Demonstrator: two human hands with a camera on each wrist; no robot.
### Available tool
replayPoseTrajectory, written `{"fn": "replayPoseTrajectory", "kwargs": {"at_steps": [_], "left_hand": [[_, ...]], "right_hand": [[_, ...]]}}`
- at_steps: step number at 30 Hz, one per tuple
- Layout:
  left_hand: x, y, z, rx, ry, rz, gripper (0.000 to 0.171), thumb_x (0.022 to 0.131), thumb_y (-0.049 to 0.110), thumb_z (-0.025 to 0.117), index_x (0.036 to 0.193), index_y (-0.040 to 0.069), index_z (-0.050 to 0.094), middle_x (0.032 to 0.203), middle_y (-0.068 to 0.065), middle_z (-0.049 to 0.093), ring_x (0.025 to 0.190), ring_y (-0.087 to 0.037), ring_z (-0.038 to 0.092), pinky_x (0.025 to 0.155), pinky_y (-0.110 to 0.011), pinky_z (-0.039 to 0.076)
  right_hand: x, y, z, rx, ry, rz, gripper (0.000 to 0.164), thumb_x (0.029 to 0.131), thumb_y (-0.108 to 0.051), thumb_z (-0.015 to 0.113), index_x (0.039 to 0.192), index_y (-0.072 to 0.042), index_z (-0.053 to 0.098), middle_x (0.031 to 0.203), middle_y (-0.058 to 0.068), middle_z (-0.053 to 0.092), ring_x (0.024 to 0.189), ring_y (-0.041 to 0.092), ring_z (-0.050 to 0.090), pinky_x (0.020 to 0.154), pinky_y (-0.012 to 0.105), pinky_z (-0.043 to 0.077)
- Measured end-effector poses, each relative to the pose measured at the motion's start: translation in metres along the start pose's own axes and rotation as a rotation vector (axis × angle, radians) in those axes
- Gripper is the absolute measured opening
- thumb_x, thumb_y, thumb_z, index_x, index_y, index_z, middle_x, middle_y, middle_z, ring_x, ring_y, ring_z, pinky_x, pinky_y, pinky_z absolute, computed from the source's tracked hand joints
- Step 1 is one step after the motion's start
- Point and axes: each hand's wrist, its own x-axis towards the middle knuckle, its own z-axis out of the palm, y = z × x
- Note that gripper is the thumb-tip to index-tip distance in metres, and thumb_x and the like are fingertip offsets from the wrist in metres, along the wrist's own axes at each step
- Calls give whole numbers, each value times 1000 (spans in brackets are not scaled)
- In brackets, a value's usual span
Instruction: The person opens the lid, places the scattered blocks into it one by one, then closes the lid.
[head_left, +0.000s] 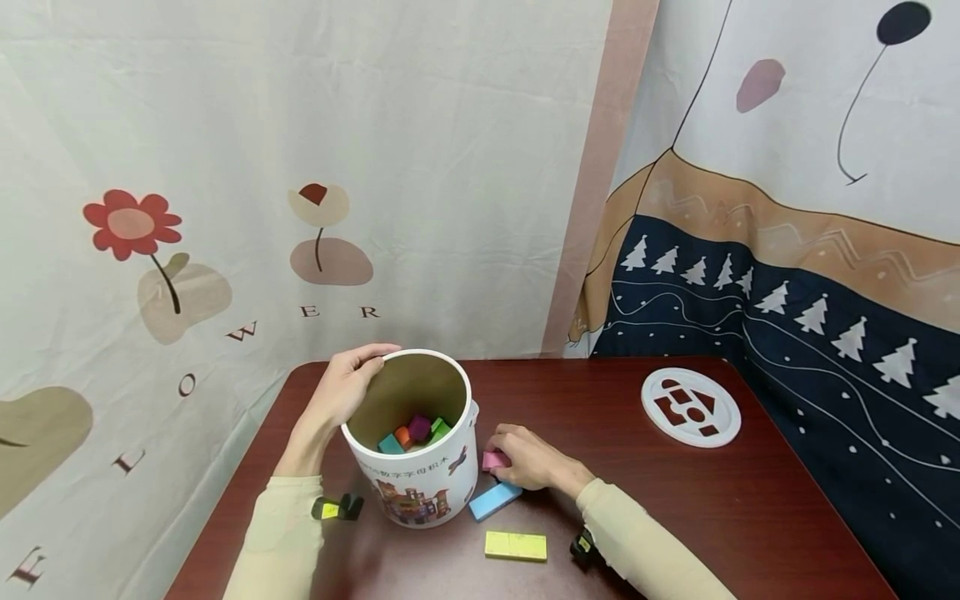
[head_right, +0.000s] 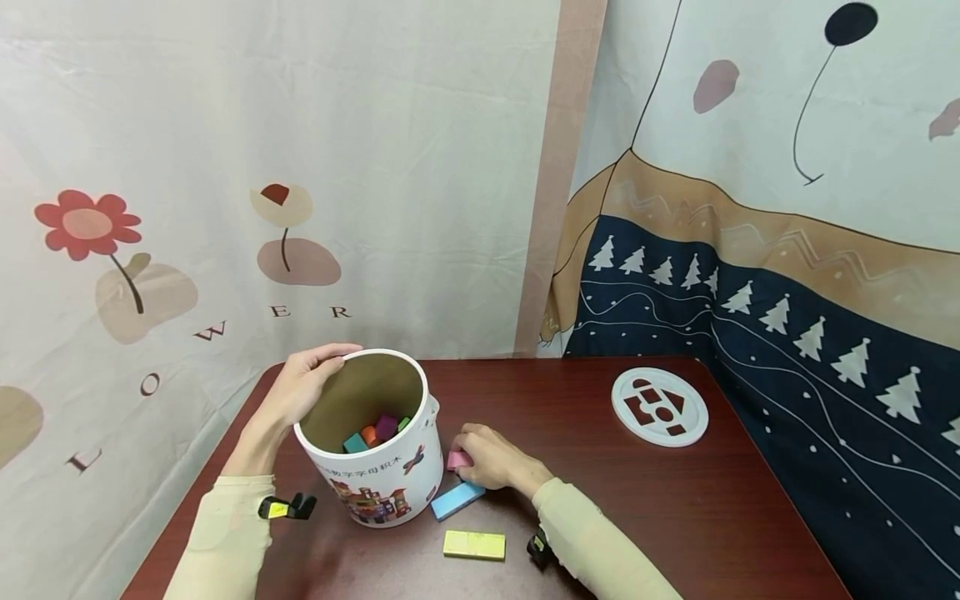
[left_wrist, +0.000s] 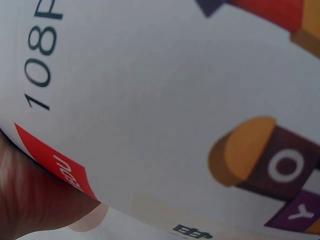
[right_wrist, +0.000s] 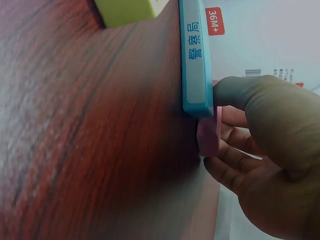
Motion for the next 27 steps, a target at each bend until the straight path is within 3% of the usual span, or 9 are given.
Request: {"fn": "replayPoseTrajectory", "kwargs": {"at_steps": [5,14,27], "left_hand": [[-1,0,0,2,0,0,34,109,14,47,133,9,70,129,-13,68,111,-28,63,95,-49,47],[0,-1,0,6,-1,4,34,109,14,47,133,9,70,129,-12,68,111,-27,63,94,-49,47],[0,-1,0,-7,-5,2,33,109,15,47,133,9,69,129,-13,68,111,-27,63,95,-49,47]], "right_hand": [[-5,4,-7,21,12,36,24,91,-24,75,111,-12,76,104,-2,64,87,10,55,71,20,49],[-14,10,-32,77,134,52,25,87,-19,74,110,-10,74,97,-4,59,82,10,55,66,19,49],[-20,5,-77,120,313,-17,26,86,-16,76,111,-10,71,100,-4,60,86,8,54,72,23,55]]}}
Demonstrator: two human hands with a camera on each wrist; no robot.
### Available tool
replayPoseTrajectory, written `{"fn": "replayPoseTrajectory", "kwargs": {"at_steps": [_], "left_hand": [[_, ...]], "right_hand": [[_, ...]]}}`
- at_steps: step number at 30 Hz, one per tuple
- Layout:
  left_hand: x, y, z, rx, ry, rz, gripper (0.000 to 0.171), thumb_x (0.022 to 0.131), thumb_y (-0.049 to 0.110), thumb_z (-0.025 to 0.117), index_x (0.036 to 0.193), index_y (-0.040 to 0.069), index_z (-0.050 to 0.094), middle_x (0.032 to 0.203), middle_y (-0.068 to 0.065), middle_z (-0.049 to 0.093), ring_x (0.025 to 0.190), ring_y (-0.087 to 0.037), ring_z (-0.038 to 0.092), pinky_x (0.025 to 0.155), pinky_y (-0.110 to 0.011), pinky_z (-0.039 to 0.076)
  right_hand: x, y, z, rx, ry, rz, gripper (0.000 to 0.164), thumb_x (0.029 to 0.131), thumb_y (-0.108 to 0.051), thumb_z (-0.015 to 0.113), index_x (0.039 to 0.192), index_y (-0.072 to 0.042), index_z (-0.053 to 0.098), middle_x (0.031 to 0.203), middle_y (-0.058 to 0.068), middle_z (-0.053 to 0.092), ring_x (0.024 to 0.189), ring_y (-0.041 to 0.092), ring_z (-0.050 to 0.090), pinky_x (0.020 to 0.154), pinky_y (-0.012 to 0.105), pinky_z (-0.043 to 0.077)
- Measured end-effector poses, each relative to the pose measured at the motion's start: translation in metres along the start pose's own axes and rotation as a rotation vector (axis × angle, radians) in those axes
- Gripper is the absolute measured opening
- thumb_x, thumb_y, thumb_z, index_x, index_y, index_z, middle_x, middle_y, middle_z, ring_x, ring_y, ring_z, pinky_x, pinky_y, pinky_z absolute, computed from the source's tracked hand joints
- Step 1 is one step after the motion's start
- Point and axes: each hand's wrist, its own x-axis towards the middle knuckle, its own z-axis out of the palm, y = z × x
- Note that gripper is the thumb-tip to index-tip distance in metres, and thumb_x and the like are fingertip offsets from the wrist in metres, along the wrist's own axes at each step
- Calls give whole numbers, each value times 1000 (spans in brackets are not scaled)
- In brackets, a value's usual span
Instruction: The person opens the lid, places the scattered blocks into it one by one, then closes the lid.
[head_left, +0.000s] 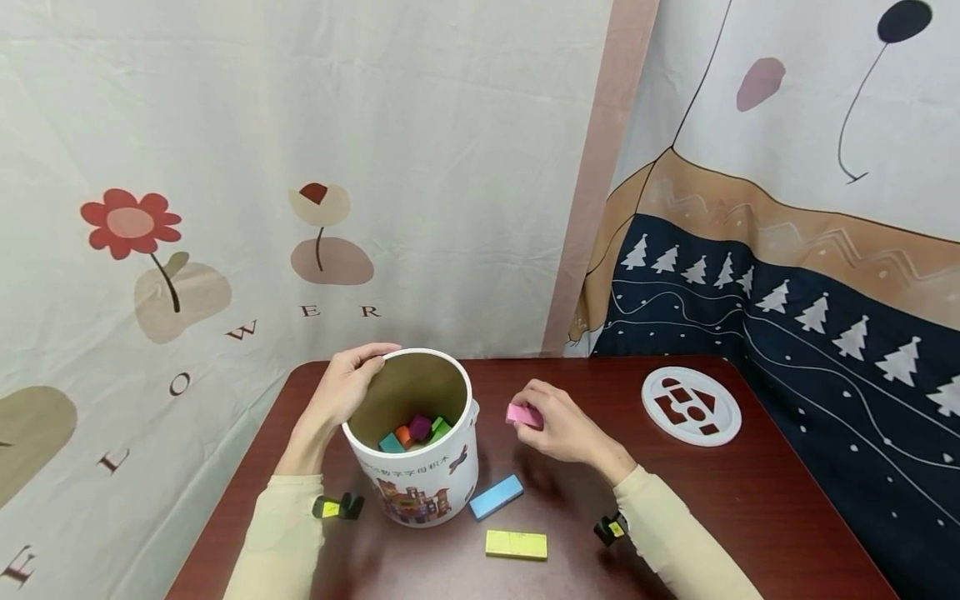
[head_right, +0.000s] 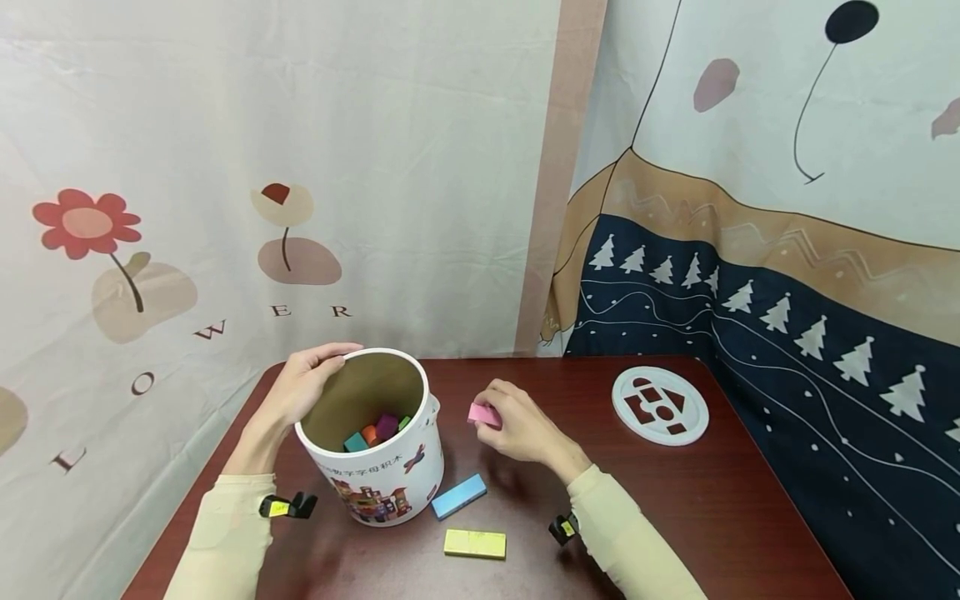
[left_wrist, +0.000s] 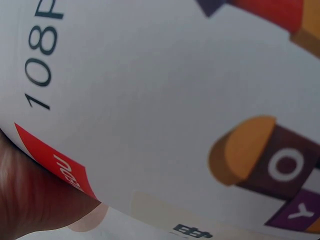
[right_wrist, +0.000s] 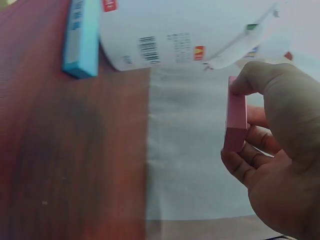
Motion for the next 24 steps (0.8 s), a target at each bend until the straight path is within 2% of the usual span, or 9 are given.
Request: {"fn": "replayPoseTrajectory", "kwargs": {"at_steps": [13,24], "left_hand": [[1,-1,0,5,2,7,33,109,16,47,132,10,70,129,-12,68,110,-27,63,94,-49,47],[1,-3,-1,6,0,6,33,109,16,47,133,10,70,129,-13,68,110,-29,63,95,-51,47]], "right_hand": [[19,-28,-45,32,113,-99,25,87,-17,74,110,-9,73,103,-1,62,88,10,55,68,26,56],[40,-59,-69,38,140,-173,26,87,-19,73,111,-11,72,106,-4,62,90,8,54,71,25,55]]}}
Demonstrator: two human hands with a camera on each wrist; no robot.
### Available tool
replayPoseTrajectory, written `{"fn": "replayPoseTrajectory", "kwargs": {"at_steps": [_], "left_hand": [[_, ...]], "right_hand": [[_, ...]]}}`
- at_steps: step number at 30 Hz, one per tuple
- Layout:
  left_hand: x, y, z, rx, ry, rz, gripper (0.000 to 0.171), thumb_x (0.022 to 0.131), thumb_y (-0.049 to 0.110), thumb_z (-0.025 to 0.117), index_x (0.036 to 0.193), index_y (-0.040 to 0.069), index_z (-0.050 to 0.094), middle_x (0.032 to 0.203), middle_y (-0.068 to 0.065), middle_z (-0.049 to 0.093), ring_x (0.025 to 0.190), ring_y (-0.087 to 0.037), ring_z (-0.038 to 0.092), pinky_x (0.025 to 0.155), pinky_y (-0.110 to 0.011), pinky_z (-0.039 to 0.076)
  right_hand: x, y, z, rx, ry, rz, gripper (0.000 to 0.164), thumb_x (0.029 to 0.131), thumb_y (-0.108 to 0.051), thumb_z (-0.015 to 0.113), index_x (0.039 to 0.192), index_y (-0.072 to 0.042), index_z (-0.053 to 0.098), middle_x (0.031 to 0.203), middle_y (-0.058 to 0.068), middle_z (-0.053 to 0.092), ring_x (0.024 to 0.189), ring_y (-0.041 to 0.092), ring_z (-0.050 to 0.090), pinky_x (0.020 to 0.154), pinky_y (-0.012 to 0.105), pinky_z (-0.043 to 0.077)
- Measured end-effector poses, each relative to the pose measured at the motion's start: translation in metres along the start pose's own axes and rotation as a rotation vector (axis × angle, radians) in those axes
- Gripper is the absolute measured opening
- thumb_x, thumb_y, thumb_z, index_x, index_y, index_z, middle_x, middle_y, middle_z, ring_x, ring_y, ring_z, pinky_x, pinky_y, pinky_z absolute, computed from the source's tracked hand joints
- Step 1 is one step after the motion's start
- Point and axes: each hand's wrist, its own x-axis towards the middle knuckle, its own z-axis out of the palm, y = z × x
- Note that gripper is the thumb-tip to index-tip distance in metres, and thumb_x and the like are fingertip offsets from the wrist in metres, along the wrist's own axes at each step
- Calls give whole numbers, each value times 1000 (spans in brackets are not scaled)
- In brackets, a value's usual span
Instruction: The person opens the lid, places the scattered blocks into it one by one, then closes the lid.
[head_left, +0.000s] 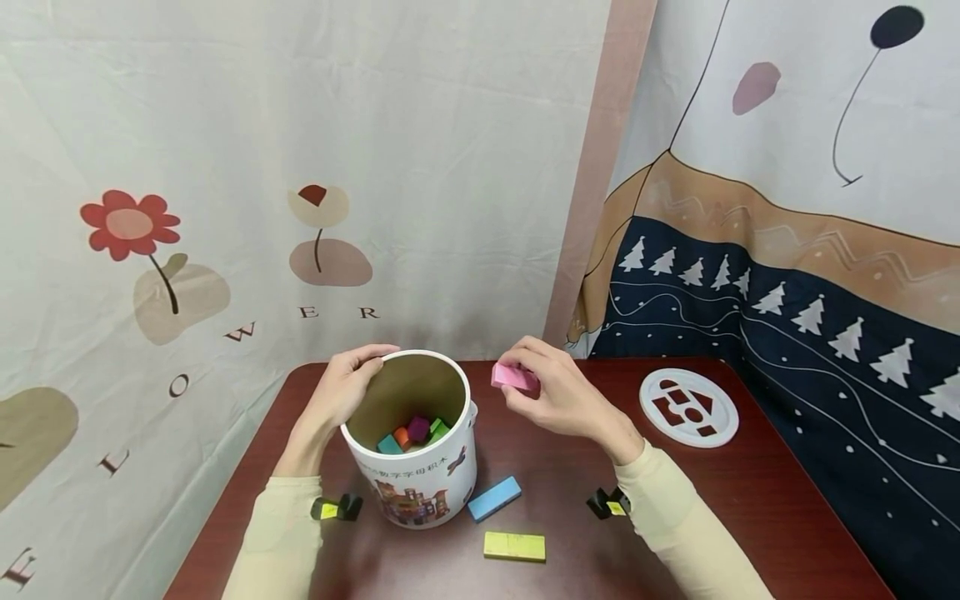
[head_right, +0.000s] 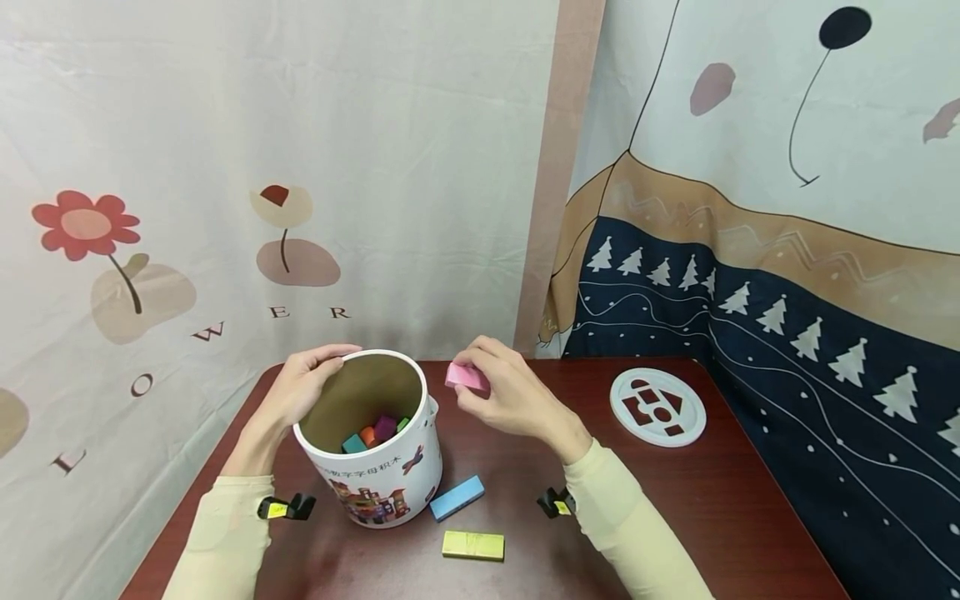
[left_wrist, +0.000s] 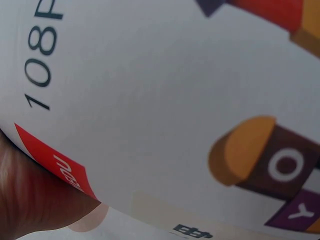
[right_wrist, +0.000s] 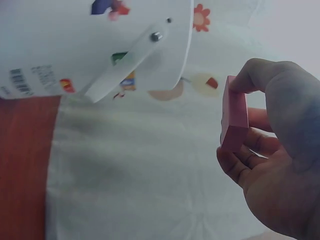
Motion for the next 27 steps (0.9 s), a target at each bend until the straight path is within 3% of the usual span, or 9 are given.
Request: {"fn": "replayPoseTrajectory", "kwargs": {"at_steps": [10,15,27], "left_hand": [[0,0,0,8,1,-5,34,110,17,47,134,10,70,130,-13,68,111,-29,63,96,-51,46],[-2,6,0,5,0,0,34,110,15,46,133,8,70,129,-15,68,111,-30,63,95,-51,47],[1,1,-2,8,-2,25,34,110,15,46,133,8,70,128,-14,69,113,-28,61,94,-49,46]], "right_hand": [[37,-28,4,-4,-52,-106,25,86,-16,72,110,-8,73,104,-2,62,88,6,53,69,21,51],[52,-38,12,-12,-115,-122,31,86,-15,70,114,-4,73,107,1,62,89,8,52,69,20,50],[76,-53,37,-38,-229,-168,26,89,-17,68,113,-8,73,103,1,59,87,9,50,71,20,45]]}}
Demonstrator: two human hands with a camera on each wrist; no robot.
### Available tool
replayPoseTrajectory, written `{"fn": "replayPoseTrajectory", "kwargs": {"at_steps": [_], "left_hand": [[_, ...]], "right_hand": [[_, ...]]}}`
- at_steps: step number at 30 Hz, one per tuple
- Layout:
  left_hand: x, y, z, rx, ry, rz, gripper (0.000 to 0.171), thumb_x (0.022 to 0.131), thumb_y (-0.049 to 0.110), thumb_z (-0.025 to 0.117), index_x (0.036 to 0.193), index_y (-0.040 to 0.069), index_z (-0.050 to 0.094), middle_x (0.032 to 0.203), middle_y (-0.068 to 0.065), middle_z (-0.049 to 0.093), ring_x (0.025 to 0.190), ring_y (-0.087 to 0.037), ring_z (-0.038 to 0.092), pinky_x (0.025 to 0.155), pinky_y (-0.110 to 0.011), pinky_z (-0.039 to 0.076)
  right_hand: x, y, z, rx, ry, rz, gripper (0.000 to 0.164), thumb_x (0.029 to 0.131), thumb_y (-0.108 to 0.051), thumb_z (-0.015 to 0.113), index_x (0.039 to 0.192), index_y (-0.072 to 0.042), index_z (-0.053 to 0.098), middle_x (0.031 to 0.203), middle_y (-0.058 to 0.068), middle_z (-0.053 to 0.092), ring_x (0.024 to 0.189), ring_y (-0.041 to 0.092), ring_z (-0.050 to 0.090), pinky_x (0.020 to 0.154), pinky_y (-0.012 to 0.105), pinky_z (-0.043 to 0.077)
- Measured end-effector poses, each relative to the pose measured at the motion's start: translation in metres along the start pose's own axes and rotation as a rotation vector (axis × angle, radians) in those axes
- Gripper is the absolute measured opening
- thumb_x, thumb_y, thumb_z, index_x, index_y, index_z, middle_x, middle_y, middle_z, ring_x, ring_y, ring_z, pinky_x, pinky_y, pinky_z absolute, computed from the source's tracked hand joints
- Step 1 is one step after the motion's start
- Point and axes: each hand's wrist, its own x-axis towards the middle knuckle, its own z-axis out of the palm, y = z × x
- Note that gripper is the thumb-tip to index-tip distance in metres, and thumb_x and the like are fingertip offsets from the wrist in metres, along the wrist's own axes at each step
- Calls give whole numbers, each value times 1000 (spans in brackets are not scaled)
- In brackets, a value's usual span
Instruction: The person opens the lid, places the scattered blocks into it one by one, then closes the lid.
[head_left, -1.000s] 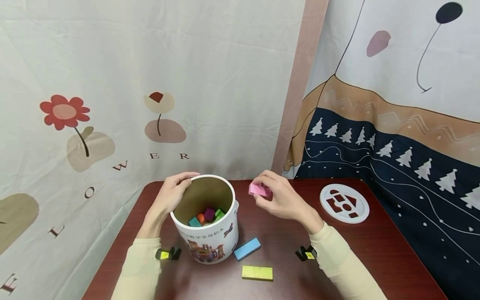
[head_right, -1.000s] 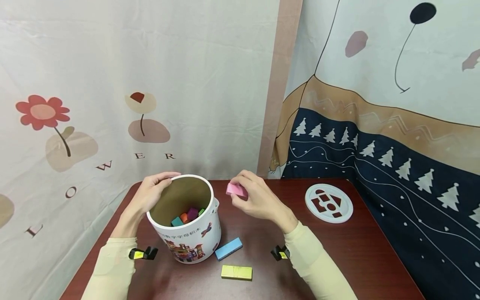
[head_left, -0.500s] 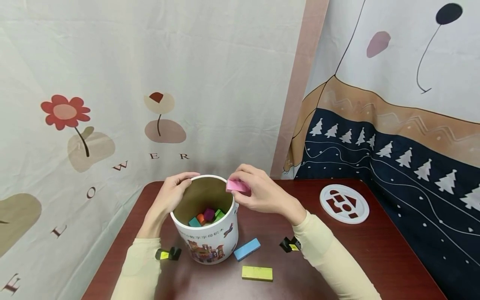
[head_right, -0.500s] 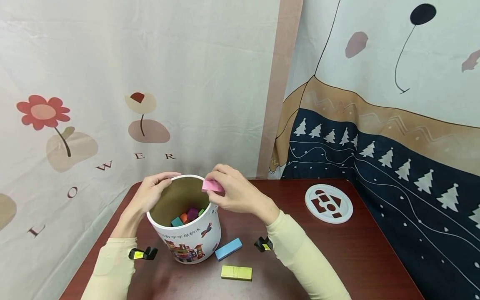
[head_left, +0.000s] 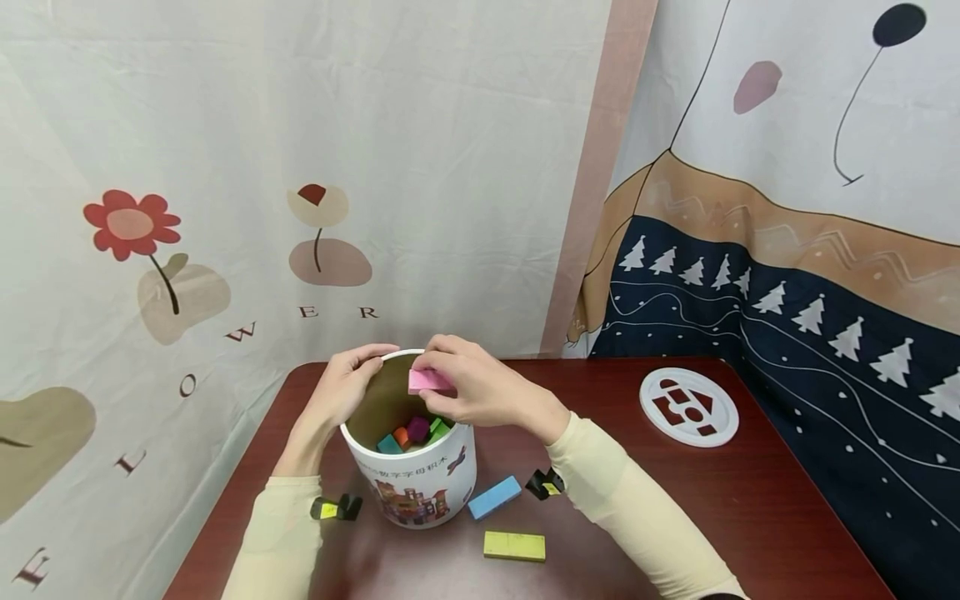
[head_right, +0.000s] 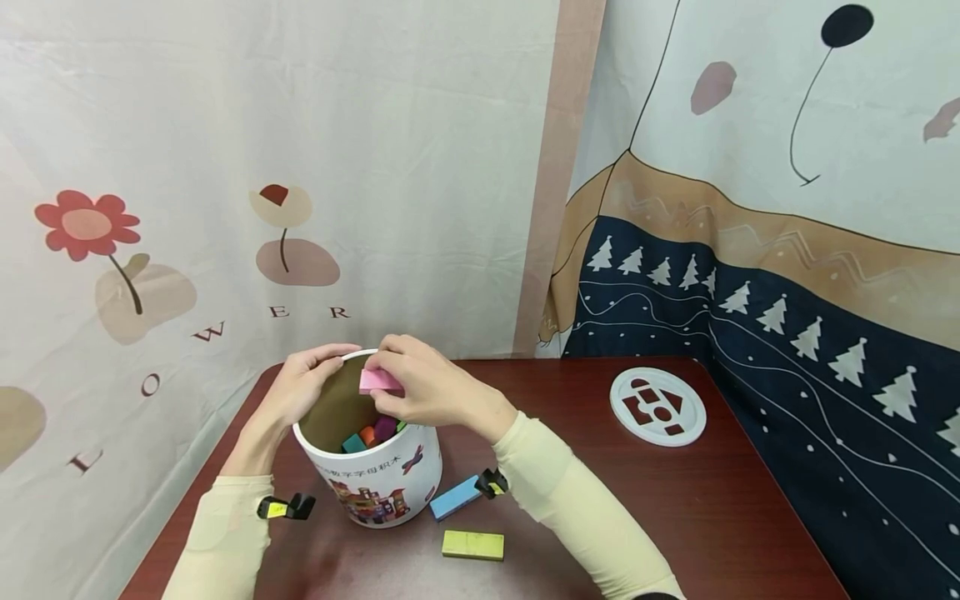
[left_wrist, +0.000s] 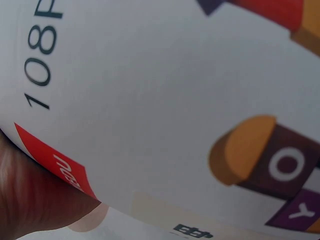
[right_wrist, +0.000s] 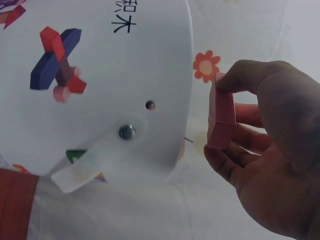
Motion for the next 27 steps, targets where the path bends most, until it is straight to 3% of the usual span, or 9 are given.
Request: {"fn": "replayPoseTrajectory", "kwargs": {"at_steps": [12,27], "left_hand": [[-1,1,0,1,2,18,34,110,12,45,133,6,69,130,-16,68,111,-25,63,91,-46,52],[-1,2,0,14,9,20,34,110,13,45,132,7,70,128,-10,69,111,-19,62,93,-39,51]], "right_hand": [[19,-6,18,-30,-48,-41,27,92,-18,69,117,-8,73,108,1,61,93,12,51,77,22,45],[23,-7,24,-73,-74,-33,32,94,-22,70,123,-7,71,113,3,63,98,14,52,83,25,46]]}}
